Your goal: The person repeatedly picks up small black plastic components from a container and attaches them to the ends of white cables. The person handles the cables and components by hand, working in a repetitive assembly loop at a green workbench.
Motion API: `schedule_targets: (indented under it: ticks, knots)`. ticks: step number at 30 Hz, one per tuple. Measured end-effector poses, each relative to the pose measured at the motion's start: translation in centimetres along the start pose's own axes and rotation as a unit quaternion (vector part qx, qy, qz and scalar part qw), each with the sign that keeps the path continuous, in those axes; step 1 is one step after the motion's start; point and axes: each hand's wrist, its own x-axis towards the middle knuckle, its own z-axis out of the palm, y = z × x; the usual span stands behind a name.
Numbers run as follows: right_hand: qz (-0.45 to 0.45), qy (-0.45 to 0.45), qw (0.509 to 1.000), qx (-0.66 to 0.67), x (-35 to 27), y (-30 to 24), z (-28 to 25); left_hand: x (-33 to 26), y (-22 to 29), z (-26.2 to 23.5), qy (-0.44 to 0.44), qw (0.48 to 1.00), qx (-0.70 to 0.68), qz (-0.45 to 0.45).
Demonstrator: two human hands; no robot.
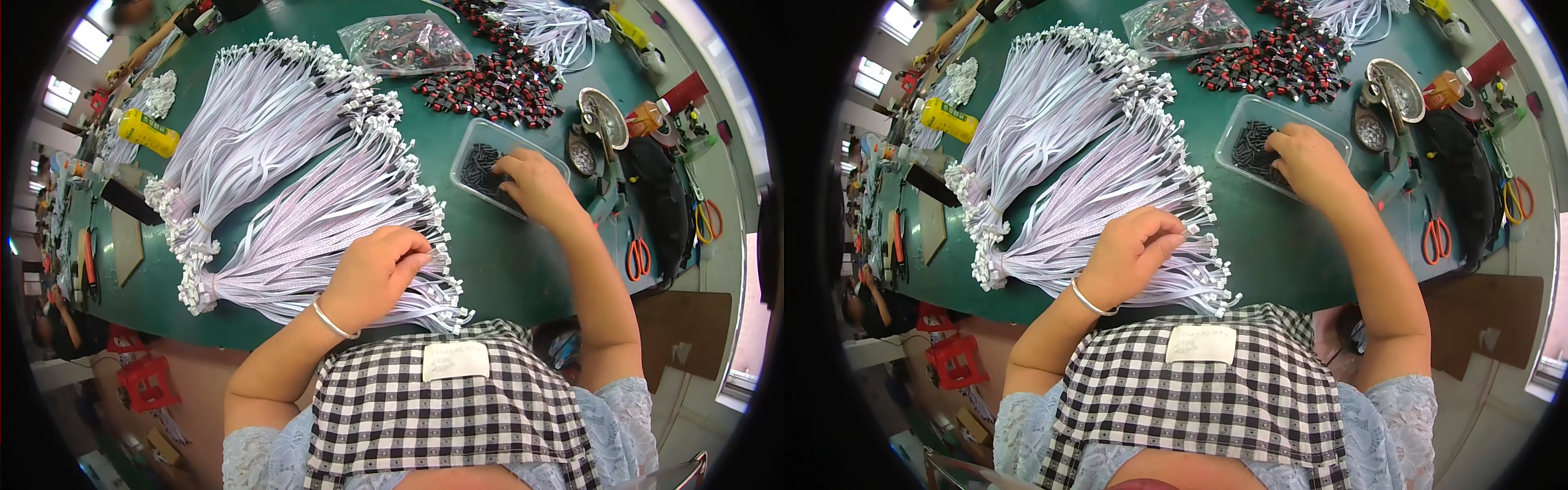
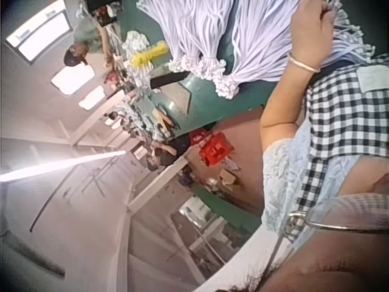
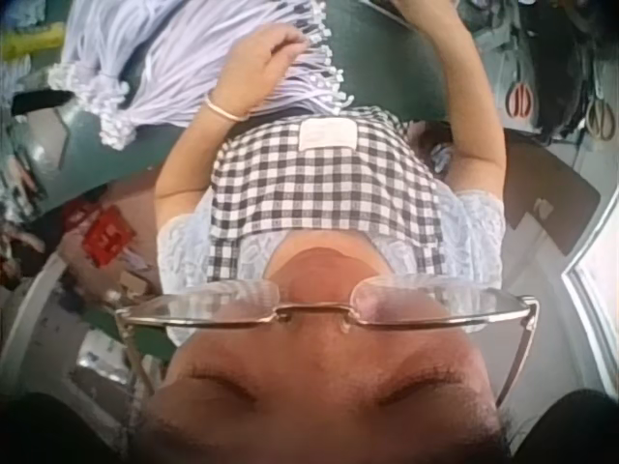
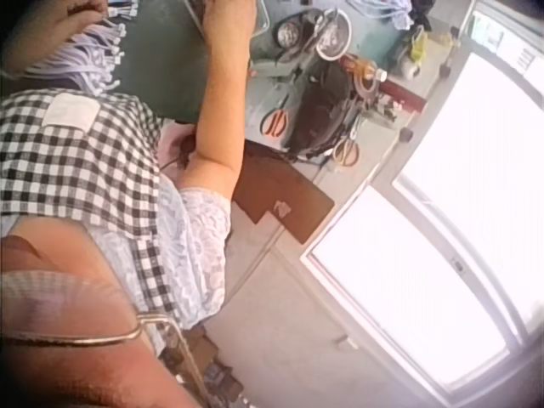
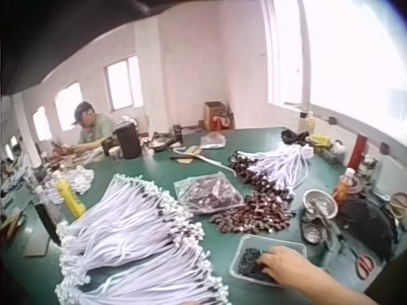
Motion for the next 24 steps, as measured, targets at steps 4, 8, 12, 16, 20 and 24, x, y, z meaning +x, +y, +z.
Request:
schedule_targets:
  ticks: [4, 8, 12, 16, 20, 24]
  knots:
    - [0.010, -0.030, 0.999, 0.028, 0.1, -0.1, 0.1, -0.2, -0.4, -0.2, -0.032, 0.951, -0.216, -0.219]
    - [0.004, -0.043, 0.999, -0.010, 0.3, 0.0, 0.3, -0.3, -1.4, -0.2, -0.039, 0.899, -0.337, -0.279]
    - [-0.007, -0.006, 1.000, -0.019, 0.3, 0.4, 0.3, -0.4, -2.0, 0.0, -0.044, 0.880, -0.377, -0.287]
    - [-0.008, 0.014, 0.998, -0.058, 0.1, 0.1, -0.6, -0.4, -2.4, 0.1, -0.032, 0.869, -0.410, -0.277]
    - [0.015, -0.005, 0.996, -0.087, -0.1, -0.1, -0.9, -0.4, -2.7, 0.3, -0.026, 0.861, -0.433, -0.264]
    - [-0.015, 0.014, 0.998, -0.052, -0.4, 0.3, -1.0, -0.4, -2.5, 0.2, -0.022, 0.864, -0.426, -0.268]
